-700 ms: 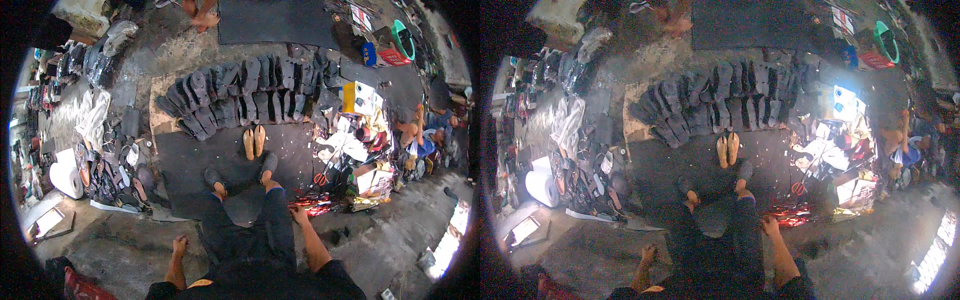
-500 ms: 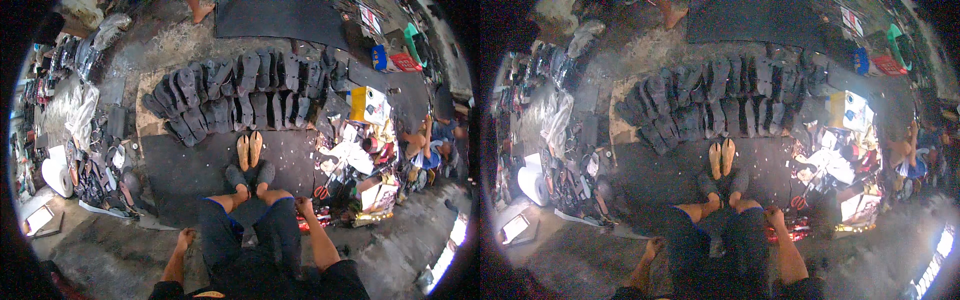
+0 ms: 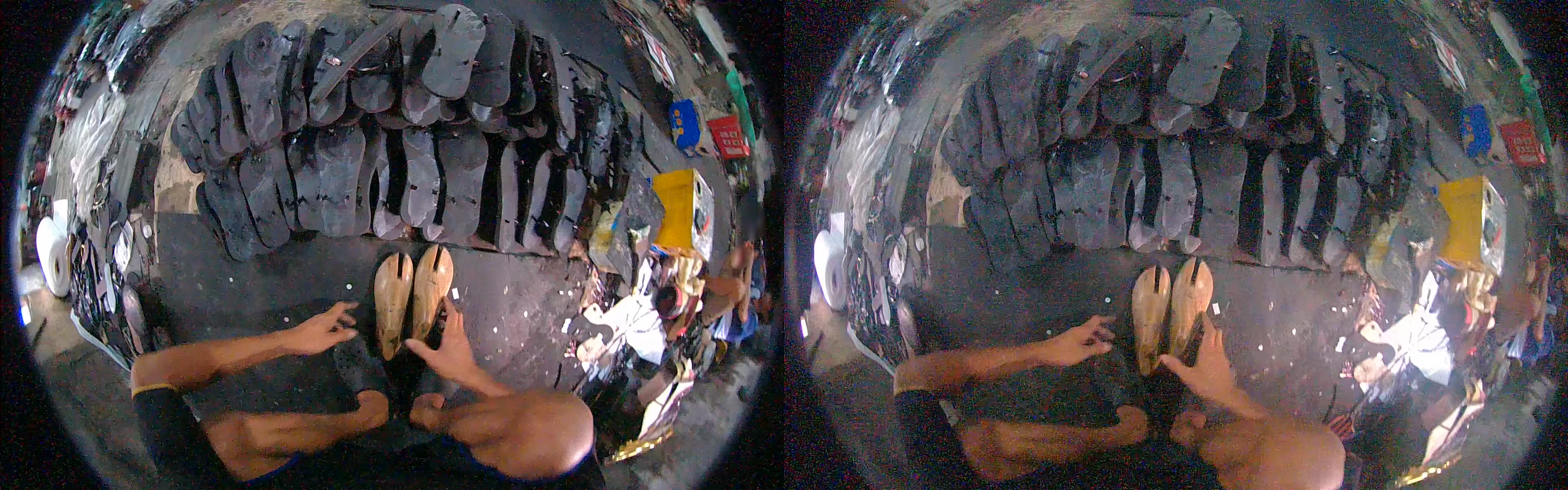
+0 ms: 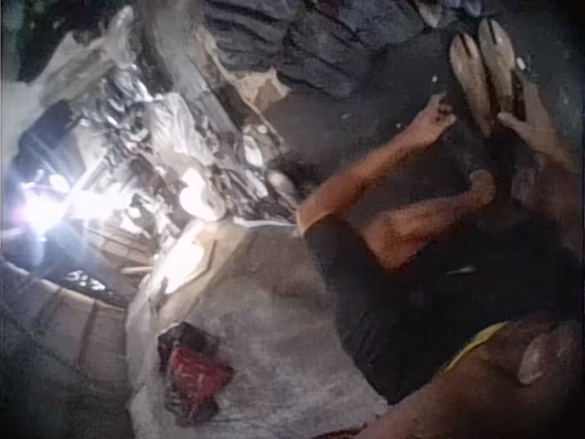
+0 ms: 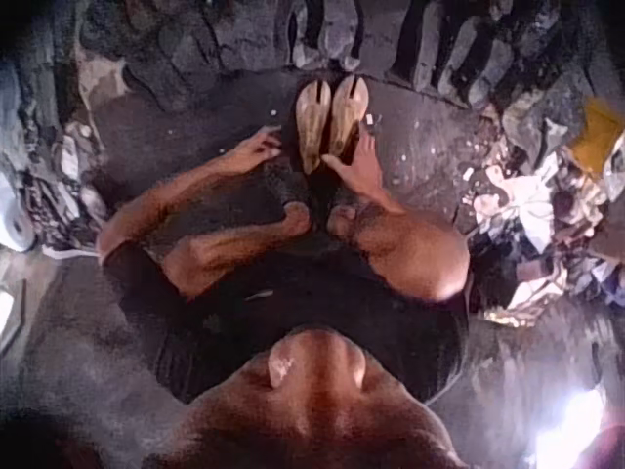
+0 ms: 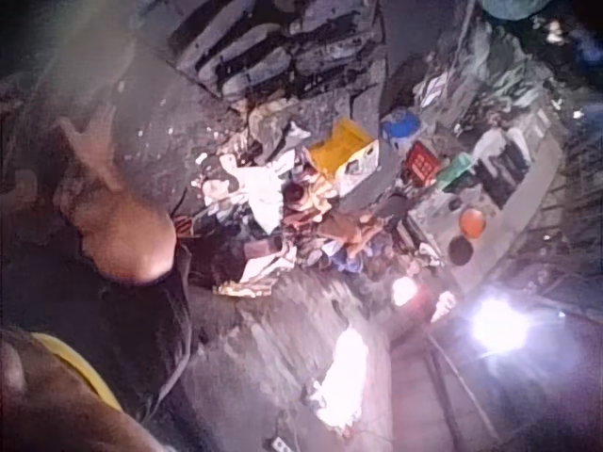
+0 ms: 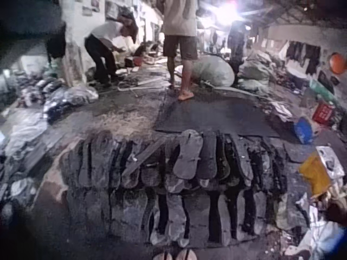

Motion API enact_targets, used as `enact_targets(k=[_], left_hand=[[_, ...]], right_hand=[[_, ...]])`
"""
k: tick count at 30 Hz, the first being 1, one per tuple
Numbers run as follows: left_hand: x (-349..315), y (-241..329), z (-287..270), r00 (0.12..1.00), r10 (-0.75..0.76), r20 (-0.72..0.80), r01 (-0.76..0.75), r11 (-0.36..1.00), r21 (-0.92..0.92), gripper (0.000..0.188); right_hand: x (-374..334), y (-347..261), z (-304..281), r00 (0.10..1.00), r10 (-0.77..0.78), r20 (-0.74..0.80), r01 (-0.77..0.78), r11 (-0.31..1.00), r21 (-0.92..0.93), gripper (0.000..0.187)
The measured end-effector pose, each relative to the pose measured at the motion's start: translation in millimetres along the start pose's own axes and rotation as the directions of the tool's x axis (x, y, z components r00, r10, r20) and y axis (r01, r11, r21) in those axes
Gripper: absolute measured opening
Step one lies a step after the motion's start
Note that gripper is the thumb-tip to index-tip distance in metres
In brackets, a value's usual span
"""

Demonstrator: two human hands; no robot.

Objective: The person repeatedly places a dark flip-flop onto a wooden shoe last, adjusts the strap, and removes it. This cycle is performed multiple times with the same flip-flop and last.

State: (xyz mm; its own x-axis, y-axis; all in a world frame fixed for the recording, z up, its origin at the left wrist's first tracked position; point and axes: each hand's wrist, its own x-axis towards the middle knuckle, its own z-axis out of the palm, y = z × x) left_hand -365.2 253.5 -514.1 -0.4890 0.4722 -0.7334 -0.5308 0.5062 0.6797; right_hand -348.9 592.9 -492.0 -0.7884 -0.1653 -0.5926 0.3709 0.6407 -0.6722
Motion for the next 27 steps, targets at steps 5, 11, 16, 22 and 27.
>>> enact_targets(k=[5,11,16,22,27], left_hand=[[52,55,68,0.961,-0.188,-0.204,0.087,0.902,-0.422,0.093],[64,92,93,0.971,-0.127,-0.204,-0.078,0.637,-0.767,0.077],[102,126,98,0.985,0.047,-0.165,-0.164,0.548,-0.820,0.063],[75,202,110,0.979,0.193,-0.065,-0.165,0.565,-0.809,0.057],[62,259,111,0.905,0.424,-0.017,-0.288,0.584,-0.759,0.058]], right_hand=[[4,19,27,0.982,-0.080,-0.174,0.113,0.976,0.188,0.128],[-4,7,-6,0.997,0.043,0.057,-0.071,0.654,0.753,0.125],[-1,3,-38,0.991,-0.061,-0.117,0.130,0.601,0.789,0.120],[-34,13,-96,0.953,-0.200,-0.226,0.301,0.651,0.697,0.124],[-57,-3,-139,0.924,-0.247,-0.293,0.383,0.600,0.702,0.110]])
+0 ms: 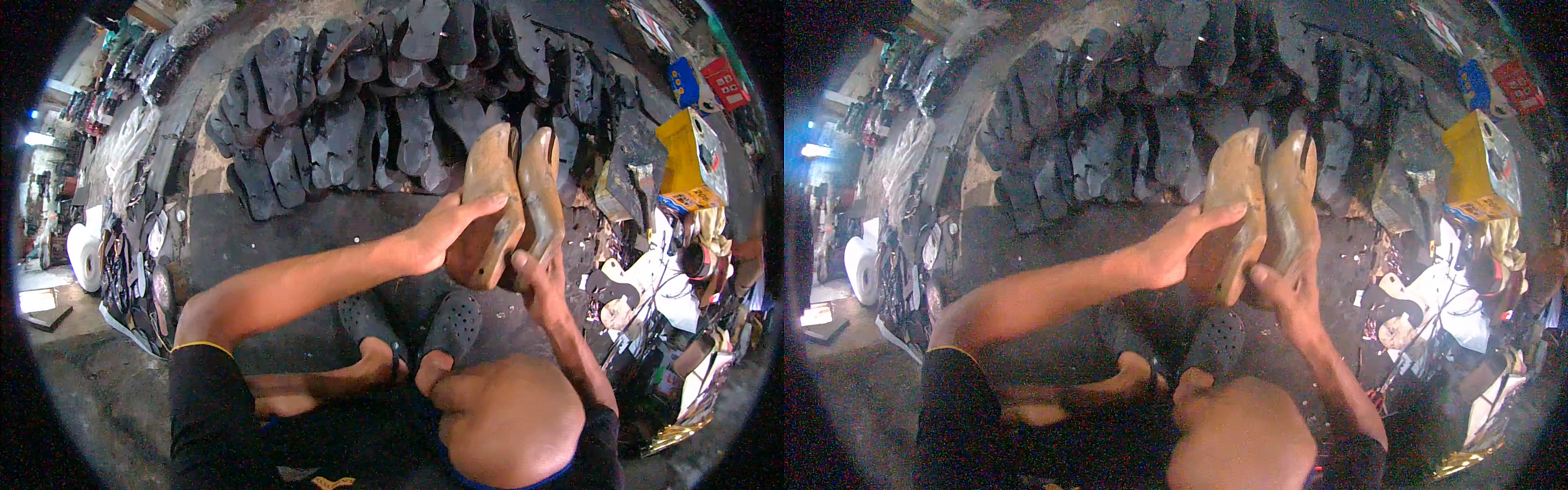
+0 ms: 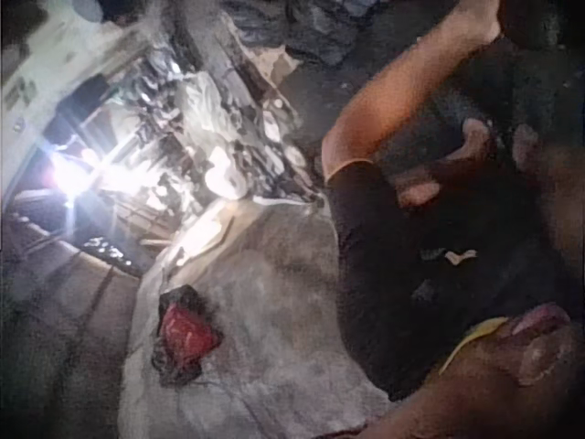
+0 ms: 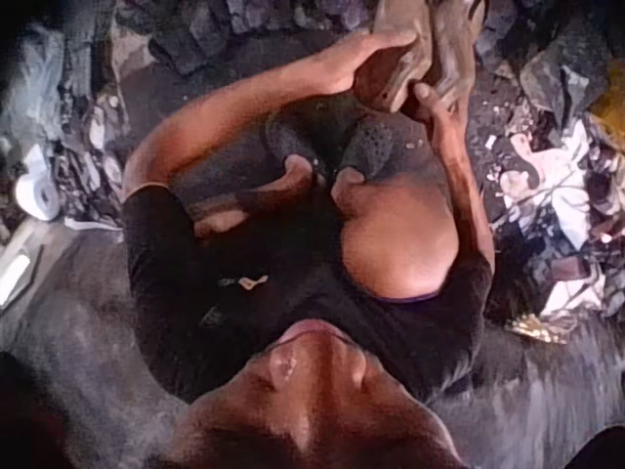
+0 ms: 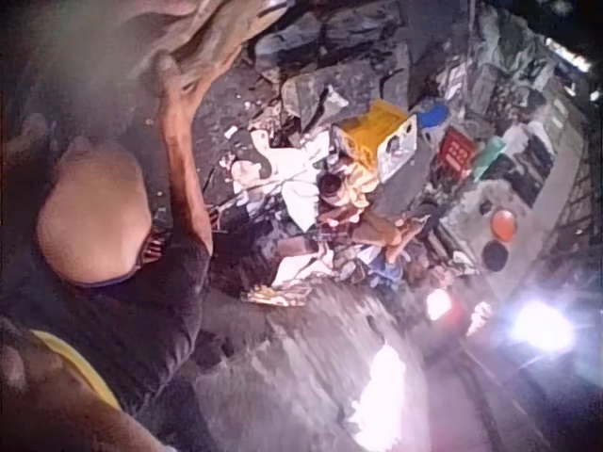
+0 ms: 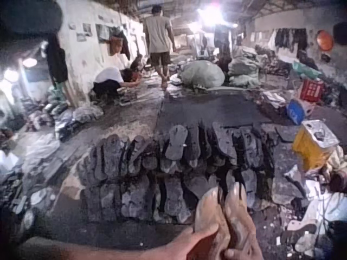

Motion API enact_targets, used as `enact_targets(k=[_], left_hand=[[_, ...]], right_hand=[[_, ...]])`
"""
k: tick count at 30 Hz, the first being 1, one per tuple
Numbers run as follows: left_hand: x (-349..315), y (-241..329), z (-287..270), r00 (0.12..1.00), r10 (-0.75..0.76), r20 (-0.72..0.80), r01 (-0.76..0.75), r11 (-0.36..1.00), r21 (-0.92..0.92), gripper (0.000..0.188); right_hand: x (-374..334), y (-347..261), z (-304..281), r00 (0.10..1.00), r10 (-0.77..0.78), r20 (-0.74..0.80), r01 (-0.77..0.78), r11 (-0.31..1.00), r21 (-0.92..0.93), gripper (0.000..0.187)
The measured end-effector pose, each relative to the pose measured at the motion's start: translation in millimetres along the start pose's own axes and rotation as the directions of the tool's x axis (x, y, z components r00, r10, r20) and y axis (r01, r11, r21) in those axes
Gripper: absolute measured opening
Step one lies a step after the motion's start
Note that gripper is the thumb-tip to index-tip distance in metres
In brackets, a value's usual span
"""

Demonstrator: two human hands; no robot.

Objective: The person repeatedly places a dark flip-flop onto a wooden shoe last, adjusts the strap, and removes it. This cycle is performed multiple times with the same flip-flop and last.

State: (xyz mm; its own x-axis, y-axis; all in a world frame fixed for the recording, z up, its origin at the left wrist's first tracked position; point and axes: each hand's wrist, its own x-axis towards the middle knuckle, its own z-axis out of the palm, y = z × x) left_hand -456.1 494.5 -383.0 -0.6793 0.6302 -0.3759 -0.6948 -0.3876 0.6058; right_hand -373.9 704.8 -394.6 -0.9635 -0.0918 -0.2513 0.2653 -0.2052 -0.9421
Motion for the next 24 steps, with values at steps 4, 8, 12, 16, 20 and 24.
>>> enact_targets(k=[4,8,12,16,20,24], left_hand=[[32,27,15,0.994,0.097,0.049,-0.105,0.976,0.192,0.061],[50,66,44,0.975,0.153,0.159,-0.186,0.957,0.224,0.054],[24,64,86,0.874,0.340,0.348,-0.425,0.882,0.205,0.059],[-37,60,140,0.778,0.447,0.441,-0.549,0.826,0.132,0.059],[-107,78,217,0.642,0.563,0.520,-0.719,0.678,0.154,0.051],[-163,98,249,0.602,0.626,0.496,-0.794,0.536,0.288,0.041]], right_hand=[[22,-31,5,0.986,-0.070,-0.149,0.071,0.998,-0.001,0.085],[39,-60,-7,0.967,-0.211,-0.141,0.209,0.977,-0.029,0.074],[-8,-105,-12,0.942,-0.304,-0.140,0.276,0.943,-0.188,0.073],[-69,-176,-18,0.936,-0.349,0.043,0.341,0.870,-0.357,0.069],[-143,-243,-4,0.927,-0.374,-0.012,0.347,0.873,-0.342,0.056],[-176,-261,55,0.863,-0.506,-0.004,0.488,0.834,-0.256,0.053]])
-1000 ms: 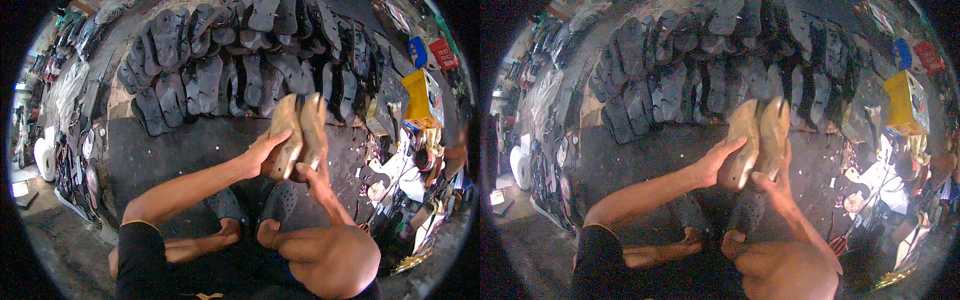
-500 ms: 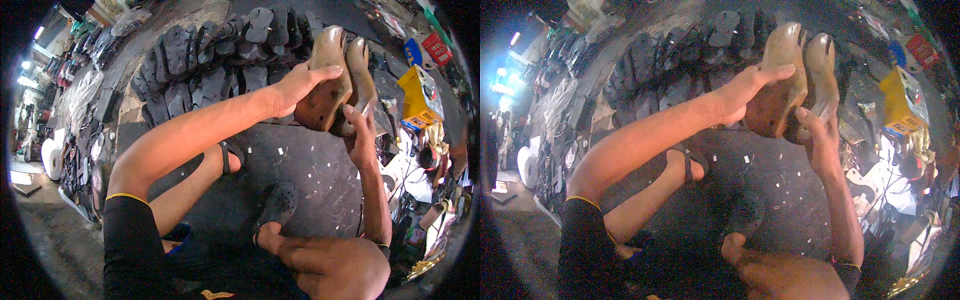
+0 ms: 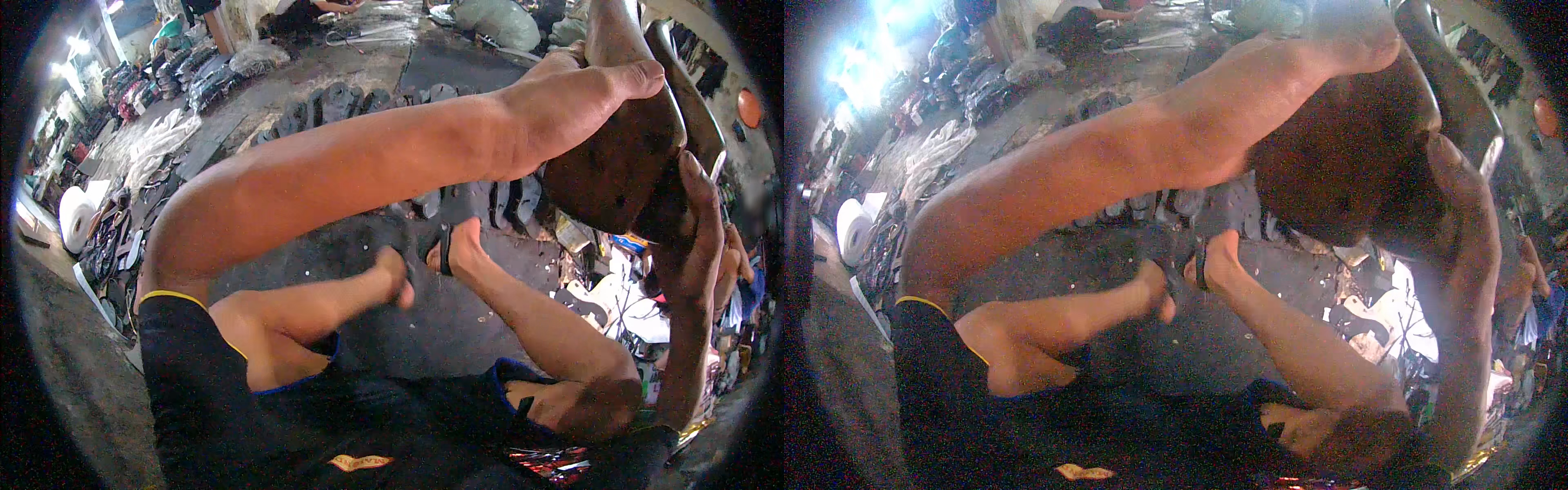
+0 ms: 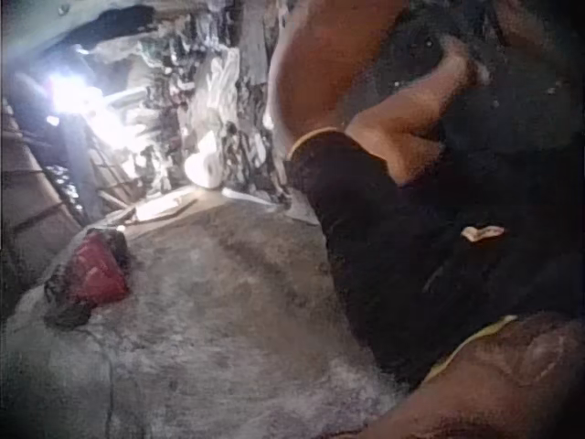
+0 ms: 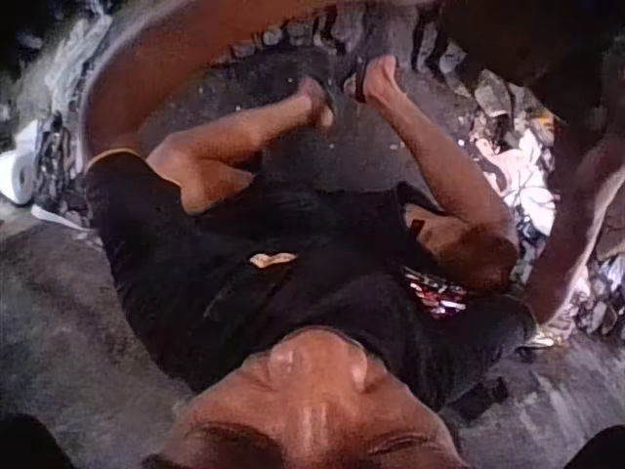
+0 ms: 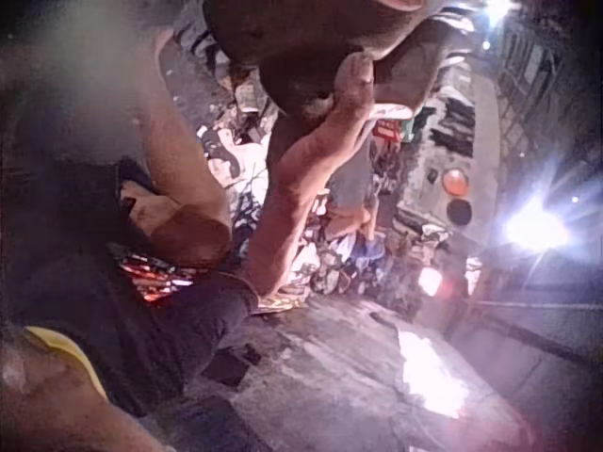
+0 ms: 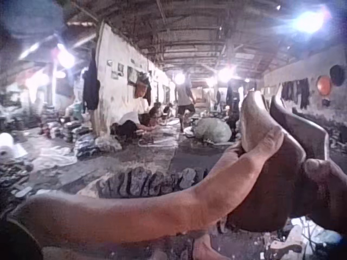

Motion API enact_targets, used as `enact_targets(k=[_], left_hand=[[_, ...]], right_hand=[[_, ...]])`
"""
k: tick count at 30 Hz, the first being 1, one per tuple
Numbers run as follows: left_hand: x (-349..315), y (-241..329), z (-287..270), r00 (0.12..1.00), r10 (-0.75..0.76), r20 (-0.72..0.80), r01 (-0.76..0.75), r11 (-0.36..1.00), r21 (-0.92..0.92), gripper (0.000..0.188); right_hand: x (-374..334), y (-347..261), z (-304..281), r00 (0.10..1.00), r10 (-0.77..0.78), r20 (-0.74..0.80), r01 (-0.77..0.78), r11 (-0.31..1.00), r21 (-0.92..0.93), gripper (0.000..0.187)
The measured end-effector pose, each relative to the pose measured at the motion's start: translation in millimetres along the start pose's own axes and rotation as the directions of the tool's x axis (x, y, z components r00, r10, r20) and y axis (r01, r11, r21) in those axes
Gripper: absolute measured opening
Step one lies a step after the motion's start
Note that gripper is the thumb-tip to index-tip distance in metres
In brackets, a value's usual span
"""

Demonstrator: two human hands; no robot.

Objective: The person repeatedly places a dark flip-flop onto a wooden shoe last, adjusts the strap, and removes it. This cycle is performed multiple times with the same flip-flop and last.

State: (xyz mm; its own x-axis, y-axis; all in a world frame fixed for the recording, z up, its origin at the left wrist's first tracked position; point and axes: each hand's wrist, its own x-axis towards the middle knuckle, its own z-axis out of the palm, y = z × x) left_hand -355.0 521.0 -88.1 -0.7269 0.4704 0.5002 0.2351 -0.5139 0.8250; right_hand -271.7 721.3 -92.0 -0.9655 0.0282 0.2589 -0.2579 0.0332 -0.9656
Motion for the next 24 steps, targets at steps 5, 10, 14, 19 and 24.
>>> enact_targets(k=[5,10,14,19,24], left_hand=[[-14,2,13,0.998,-0.054,0.044,0.054,0.998,-0.017,0.048],[-76,-13,-25,0.976,-0.198,-0.087,0.196,0.980,-0.028,0.058],[-90,-36,-47,0.963,-0.220,-0.157,0.212,0.975,-0.067,0.059],[-132,-65,-79,0.900,-0.291,-0.326,0.253,0.955,-0.154,0.060],[-189,-134,-115,0.720,-0.470,-0.510,0.379,0.882,-0.278,0.069]], right_hand=[[-22,9,-18,0.995,-0.092,-0.028,0.091,0.995,-0.035,0.053],[-28,51,46,0.995,0.026,0.098,-0.045,0.978,0.204,0.068],[-23,76,65,0.991,0.057,0.118,-0.079,0.979,0.189,0.087],[-29,123,99,0.989,0.090,0.120,-0.109,0.981,0.158,0.102],[-53,206,140,0.970,0.241,0.001,-0.236,0.948,0.216,0.099]])
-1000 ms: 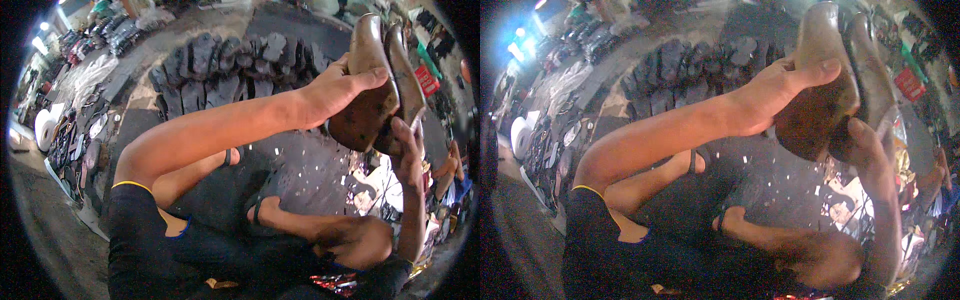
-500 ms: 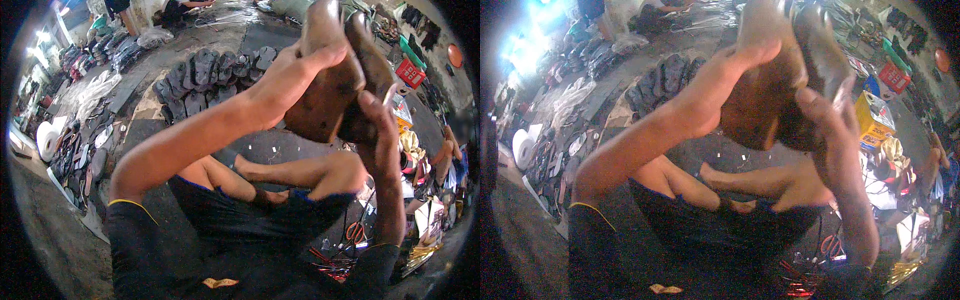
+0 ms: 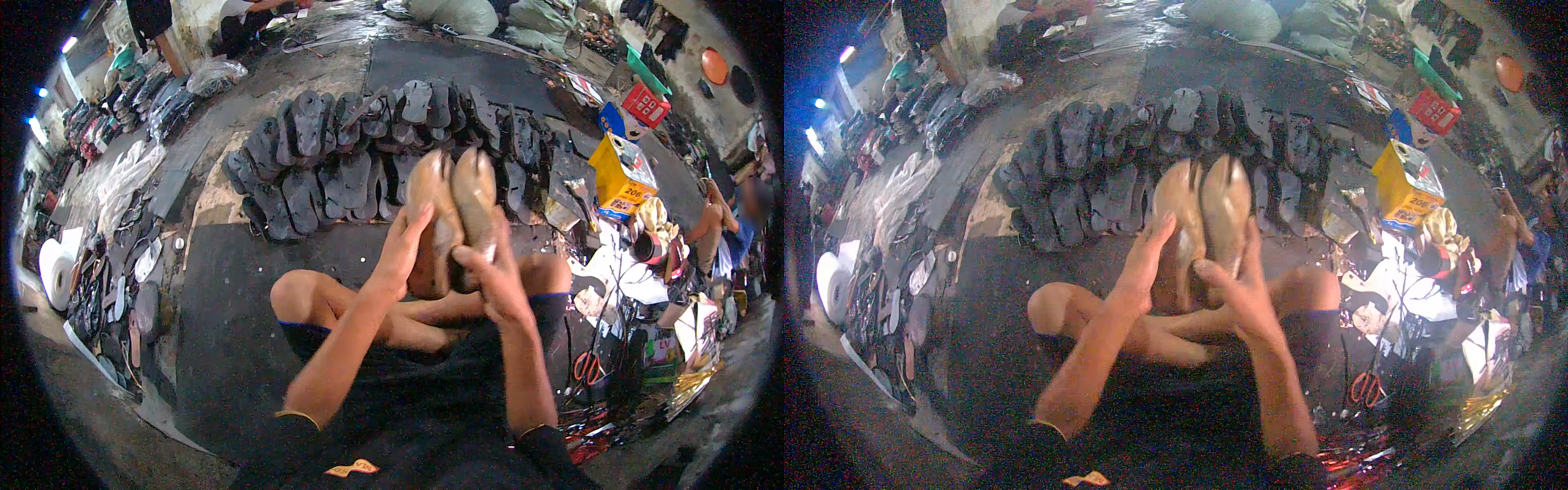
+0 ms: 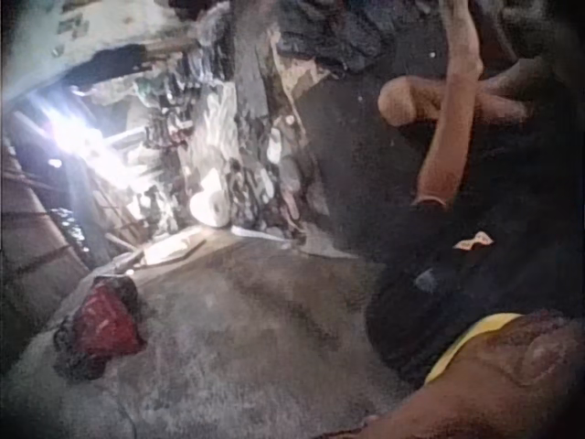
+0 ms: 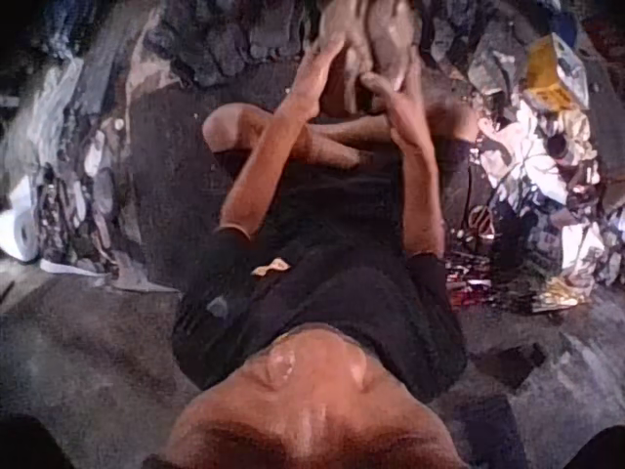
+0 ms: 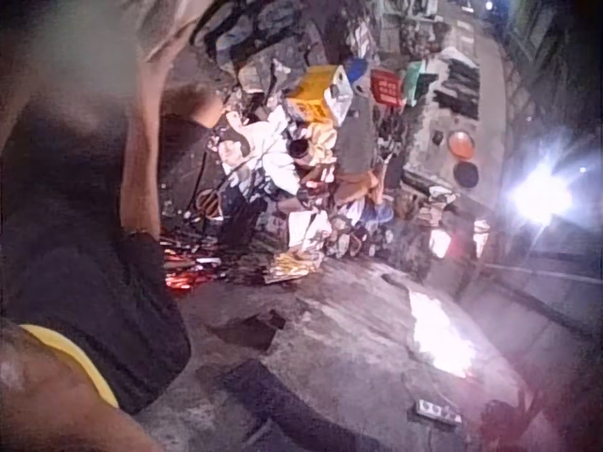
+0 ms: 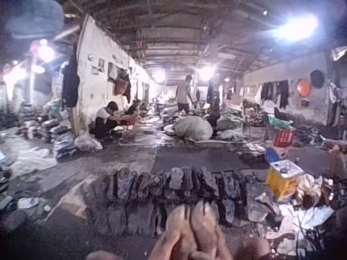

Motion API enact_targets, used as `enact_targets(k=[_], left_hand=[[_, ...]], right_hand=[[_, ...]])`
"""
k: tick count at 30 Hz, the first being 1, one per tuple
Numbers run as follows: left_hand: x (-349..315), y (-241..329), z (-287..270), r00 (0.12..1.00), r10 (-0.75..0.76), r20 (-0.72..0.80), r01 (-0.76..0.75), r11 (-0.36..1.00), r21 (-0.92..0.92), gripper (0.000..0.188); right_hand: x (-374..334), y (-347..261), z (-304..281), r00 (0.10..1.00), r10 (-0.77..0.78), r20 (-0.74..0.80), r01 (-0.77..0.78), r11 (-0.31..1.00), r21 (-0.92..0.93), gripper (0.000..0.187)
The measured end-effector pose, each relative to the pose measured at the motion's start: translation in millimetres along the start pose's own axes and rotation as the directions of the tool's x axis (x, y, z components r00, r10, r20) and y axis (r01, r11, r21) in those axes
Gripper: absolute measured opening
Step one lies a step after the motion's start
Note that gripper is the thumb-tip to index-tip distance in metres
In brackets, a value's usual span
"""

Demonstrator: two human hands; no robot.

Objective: The person repeatedly places a dark flip-flop onto a wooden shoe last, adjusts the strap, and removes it. This cycle is performed multiple times with the same flip-flop and last.

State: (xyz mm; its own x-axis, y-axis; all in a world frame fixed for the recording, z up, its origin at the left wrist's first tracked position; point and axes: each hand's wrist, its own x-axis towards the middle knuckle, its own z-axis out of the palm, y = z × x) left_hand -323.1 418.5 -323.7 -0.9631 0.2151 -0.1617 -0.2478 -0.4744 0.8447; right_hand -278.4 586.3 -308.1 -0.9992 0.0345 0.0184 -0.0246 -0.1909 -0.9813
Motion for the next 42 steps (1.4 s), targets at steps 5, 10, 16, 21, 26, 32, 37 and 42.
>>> enact_targets(k=[5,10,16,21,26,32,37,42], left_hand=[[52,-123,-81,0.887,-0.128,-0.444,0.248,0.943,0.224,0.069],[67,-180,-114,0.738,-0.145,-0.659,0.504,0.767,0.396,0.061],[69,-184,-106,0.742,0.092,-0.664,0.608,0.327,0.724,0.052],[48,-186,-114,0.834,0.077,-0.546,0.494,0.334,0.803,0.045],[49,-177,-120,0.885,0.124,-0.449,0.405,0.269,0.874,0.046],[70,-170,-104,0.917,0.044,-0.395,0.395,0.021,0.918,0.038],[82,-164,-69,0.941,0.052,-0.334,0.331,0.066,0.941,0.017],[80,-170,-82,0.931,0.033,-0.364,0.358,0.114,0.927,0.024]], right_hand=[[47,128,-9,0.948,0.319,-0.006,-0.319,0.948,-0.009,0.101],[62,197,-13,0.914,0.394,-0.099,-0.404,0.851,-0.336,0.104],[61,225,-14,0.932,0.302,-0.198,-0.338,0.535,-0.775,0.095],[54,230,-30,0.960,0.280,-0.014,-0.182,0.586,-0.789,0.090],[66,214,-40,0.955,0.296,0.020,-0.184,0.643,-0.743,0.083],[79,196,-51,0.961,0.276,0.012,-0.182,0.667,-0.723,0.064],[77,207,-39,0.967,0.235,-0.098,-0.207,0.504,-0.839,0.062],[82,214,-37,0.977,0.210,-0.041,-0.122,0.393,-0.911,0.066]])
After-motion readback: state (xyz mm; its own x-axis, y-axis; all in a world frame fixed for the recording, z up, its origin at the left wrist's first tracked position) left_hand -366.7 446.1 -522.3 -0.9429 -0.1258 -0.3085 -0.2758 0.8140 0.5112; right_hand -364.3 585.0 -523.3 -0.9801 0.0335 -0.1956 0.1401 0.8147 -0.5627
